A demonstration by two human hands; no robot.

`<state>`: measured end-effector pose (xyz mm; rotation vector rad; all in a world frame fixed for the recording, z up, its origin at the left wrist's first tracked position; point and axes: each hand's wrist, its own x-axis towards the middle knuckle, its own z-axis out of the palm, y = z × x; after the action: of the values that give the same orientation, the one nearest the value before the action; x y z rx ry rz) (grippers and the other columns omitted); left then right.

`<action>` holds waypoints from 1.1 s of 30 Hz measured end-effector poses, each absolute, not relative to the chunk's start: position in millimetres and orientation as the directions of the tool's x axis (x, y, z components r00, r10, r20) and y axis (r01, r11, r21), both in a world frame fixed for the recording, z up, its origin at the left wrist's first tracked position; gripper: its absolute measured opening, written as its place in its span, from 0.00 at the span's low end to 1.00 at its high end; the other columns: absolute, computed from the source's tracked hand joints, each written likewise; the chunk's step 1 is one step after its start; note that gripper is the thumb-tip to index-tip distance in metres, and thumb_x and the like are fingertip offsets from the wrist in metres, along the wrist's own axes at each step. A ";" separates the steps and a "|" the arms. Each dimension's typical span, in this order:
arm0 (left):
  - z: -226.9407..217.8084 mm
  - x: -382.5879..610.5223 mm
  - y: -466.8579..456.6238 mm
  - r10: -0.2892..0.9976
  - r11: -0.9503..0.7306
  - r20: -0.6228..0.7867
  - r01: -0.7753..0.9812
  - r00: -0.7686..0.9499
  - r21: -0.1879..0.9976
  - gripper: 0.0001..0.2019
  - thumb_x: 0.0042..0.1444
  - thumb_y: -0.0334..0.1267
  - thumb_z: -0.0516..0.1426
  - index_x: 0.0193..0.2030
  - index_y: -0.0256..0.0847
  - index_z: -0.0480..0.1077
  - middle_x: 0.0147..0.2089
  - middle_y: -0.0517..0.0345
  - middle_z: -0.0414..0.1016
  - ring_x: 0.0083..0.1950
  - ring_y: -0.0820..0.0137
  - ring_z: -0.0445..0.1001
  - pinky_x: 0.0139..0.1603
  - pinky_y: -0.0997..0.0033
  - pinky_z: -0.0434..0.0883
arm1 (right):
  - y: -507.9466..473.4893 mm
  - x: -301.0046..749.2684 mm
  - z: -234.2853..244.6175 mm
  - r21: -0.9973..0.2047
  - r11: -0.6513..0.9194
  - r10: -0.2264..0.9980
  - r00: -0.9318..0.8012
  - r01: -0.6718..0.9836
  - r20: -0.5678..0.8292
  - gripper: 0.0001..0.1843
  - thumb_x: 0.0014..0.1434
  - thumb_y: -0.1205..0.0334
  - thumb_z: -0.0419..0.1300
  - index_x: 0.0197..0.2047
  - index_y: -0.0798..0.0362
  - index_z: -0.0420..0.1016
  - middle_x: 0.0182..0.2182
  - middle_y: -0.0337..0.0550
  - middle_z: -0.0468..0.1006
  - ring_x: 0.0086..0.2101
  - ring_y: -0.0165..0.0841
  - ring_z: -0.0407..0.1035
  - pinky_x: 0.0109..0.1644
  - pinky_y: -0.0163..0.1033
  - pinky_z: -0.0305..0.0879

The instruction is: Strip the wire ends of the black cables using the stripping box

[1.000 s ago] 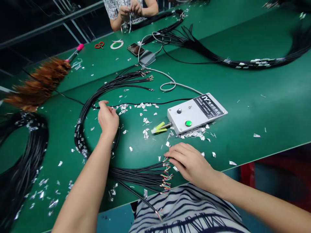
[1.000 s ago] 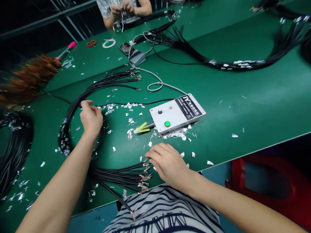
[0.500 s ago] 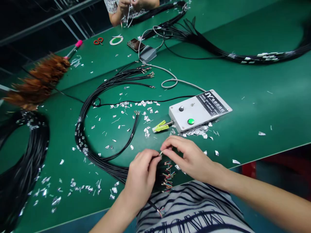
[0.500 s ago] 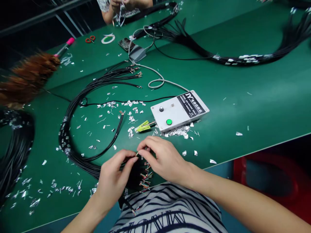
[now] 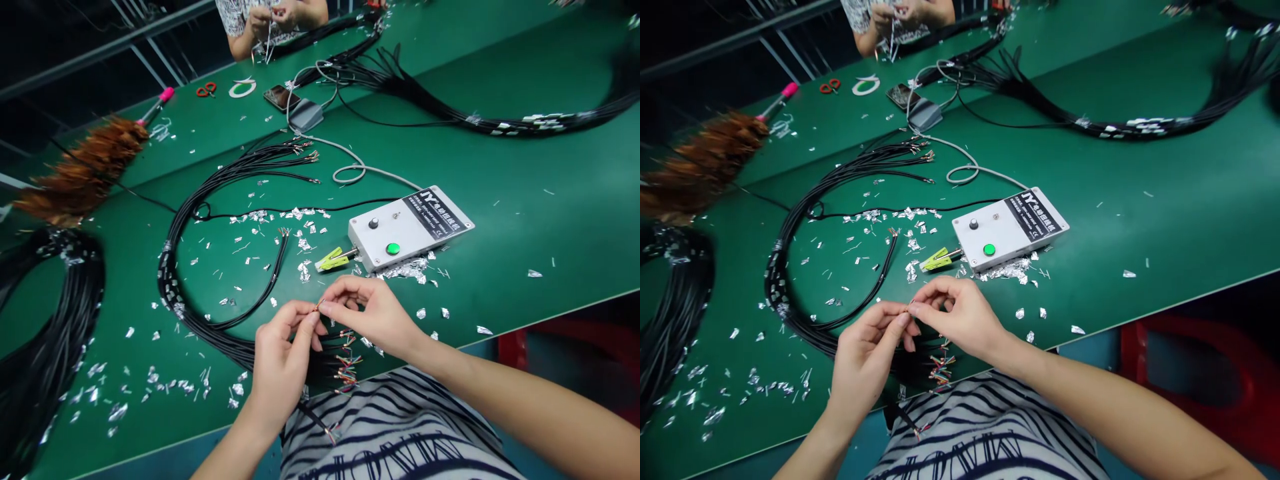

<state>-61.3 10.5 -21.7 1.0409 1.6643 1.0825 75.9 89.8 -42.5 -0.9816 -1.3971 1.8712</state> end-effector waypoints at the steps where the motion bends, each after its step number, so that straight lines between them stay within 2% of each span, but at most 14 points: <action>1: -22.8 -61.0 10.0 0.938 0.267 -0.211 0.183 -0.275 0.946 0.09 0.61 0.40 0.57 0.34 0.39 0.73 0.26 0.58 0.74 0.24 0.73 0.70 0.27 0.74 0.67 | 89.1 74.4 -43.1 -0.947 -0.315 0.803 -0.548 -0.054 -0.236 0.14 0.47 0.53 0.71 0.28 0.54 0.76 0.24 0.37 0.75 0.25 0.27 0.65 0.29 0.35 0.61; 4: -25.6 -58.9 9.3 0.932 0.257 -0.207 0.143 -0.296 0.956 0.08 0.62 0.41 0.56 0.36 0.40 0.71 0.26 0.60 0.72 0.24 0.74 0.69 0.27 0.74 0.66 | 84.8 70.4 -45.9 -0.891 -0.438 0.778 -0.547 -0.121 -0.308 0.16 0.44 0.52 0.73 0.28 0.54 0.75 0.24 0.37 0.76 0.25 0.27 0.66 0.31 0.35 0.63; 6: -26.6 -57.1 9.7 0.923 0.259 -0.222 0.081 -0.316 0.962 0.07 0.62 0.41 0.56 0.41 0.40 0.70 0.24 0.62 0.71 0.23 0.74 0.67 0.26 0.75 0.65 | 81.0 68.3 -47.7 -0.865 -0.474 0.773 -0.549 -0.166 -0.318 0.17 0.46 0.50 0.72 0.28 0.54 0.75 0.22 0.36 0.75 0.25 0.27 0.66 0.31 0.35 0.63; 8: -26.6 -55.9 10.8 0.916 0.265 -0.243 0.024 -0.320 0.964 0.11 0.62 0.42 0.57 0.48 0.40 0.69 0.23 0.64 0.69 0.23 0.75 0.65 0.25 0.76 0.65 | 78.0 66.8 -49.3 -0.852 -0.486 0.767 -0.562 -0.194 -0.310 0.17 0.48 0.50 0.71 0.27 0.54 0.73 0.21 0.36 0.74 0.24 0.26 0.65 0.31 0.35 0.62; 10: -25.6 -55.8 12.1 0.918 0.270 -0.260 -0.008 -0.299 0.963 0.14 0.61 0.43 0.58 0.50 0.39 0.71 0.23 0.63 0.68 0.23 0.75 0.63 0.25 0.76 0.63 | 76.5 65.9 -50.7 -0.847 -0.492 0.763 -0.569 -0.202 -0.308 0.16 0.49 0.50 0.70 0.27 0.54 0.72 0.20 0.35 0.73 0.23 0.26 0.64 0.30 0.35 0.62; 13: -24.2 -57.5 13.3 0.925 0.279 -0.283 -0.053 -0.254 0.959 0.14 0.59 0.46 0.59 0.46 0.39 0.74 0.23 0.63 0.65 0.22 0.76 0.60 0.21 0.77 0.59 | 76.8 65.2 -52.7 -0.835 -0.514 0.753 -0.571 -0.197 -0.329 0.14 0.49 0.53 0.68 0.27 0.53 0.71 0.19 0.33 0.71 0.21 0.25 0.63 0.27 0.34 0.60; 16: -24.8 -60.2 13.8 0.923 0.293 -0.307 -0.095 -0.233 0.951 0.12 0.58 0.46 0.61 0.43 0.42 0.74 0.26 0.62 0.67 0.20 0.79 0.55 0.18 0.78 0.53 | 77.7 64.8 -53.3 -0.831 -0.522 0.750 -0.567 -0.193 -0.340 0.13 0.49 0.55 0.68 0.27 0.53 0.71 0.19 0.32 0.70 0.20 0.24 0.62 0.26 0.32 0.58; 20: -26.5 -62.1 16.2 0.898 0.277 -0.312 -0.151 -0.310 0.949 0.10 0.55 0.45 0.63 0.38 0.42 0.73 0.29 0.62 0.67 0.18 0.83 0.53 0.17 0.78 0.48 | 76.5 64.9 -52.3 -0.848 -0.497 0.769 -0.547 -0.183 -0.333 0.13 0.47 0.55 0.70 0.27 0.53 0.72 0.21 0.31 0.70 0.21 0.23 0.62 0.26 0.32 0.59; 25: -22.8 -62.4 21.4 0.856 0.274 -0.354 -0.249 -0.376 0.929 0.12 0.51 0.44 0.65 0.35 0.40 0.72 0.26 0.65 0.64 0.17 0.84 0.56 0.18 0.78 0.48 | 75.6 66.4 -53.0 -0.852 -0.493 0.768 -0.550 -0.179 -0.329 0.17 0.46 0.50 0.71 0.30 0.53 0.73 0.23 0.33 0.71 0.22 0.24 0.62 0.27 0.33 0.63; 29: -21.3 -62.7 21.9 0.857 0.279 -0.361 -0.259 -0.366 0.925 0.12 0.51 0.44 0.65 0.35 0.39 0.71 0.26 0.66 0.64 0.16 0.84 0.57 0.18 0.79 0.49 | 77.0 64.4 -51.3 -0.853 -0.496 0.764 -0.548 -0.164 -0.339 0.18 0.44 0.52 0.73 0.32 0.53 0.75 0.23 0.33 0.72 0.23 0.24 0.63 0.29 0.33 0.63; 33: -21.7 -62.2 20.6 0.864 0.273 -0.353 -0.254 -0.359 0.928 0.12 0.53 0.44 0.65 0.36 0.40 0.71 0.26 0.67 0.63 0.16 0.84 0.56 0.18 0.79 0.49 | 77.2 57.4 -47.5 -0.812 -0.549 0.753 -0.540 -0.201 -0.375 0.19 0.39 0.54 0.76 0.29 0.54 0.75 0.22 0.32 0.73 0.23 0.23 0.63 0.28 0.32 0.61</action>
<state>-62.2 20.6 -21.7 0.5977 1.4806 1.3235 57.4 77.2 -47.5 -0.9942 -0.9788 2.1139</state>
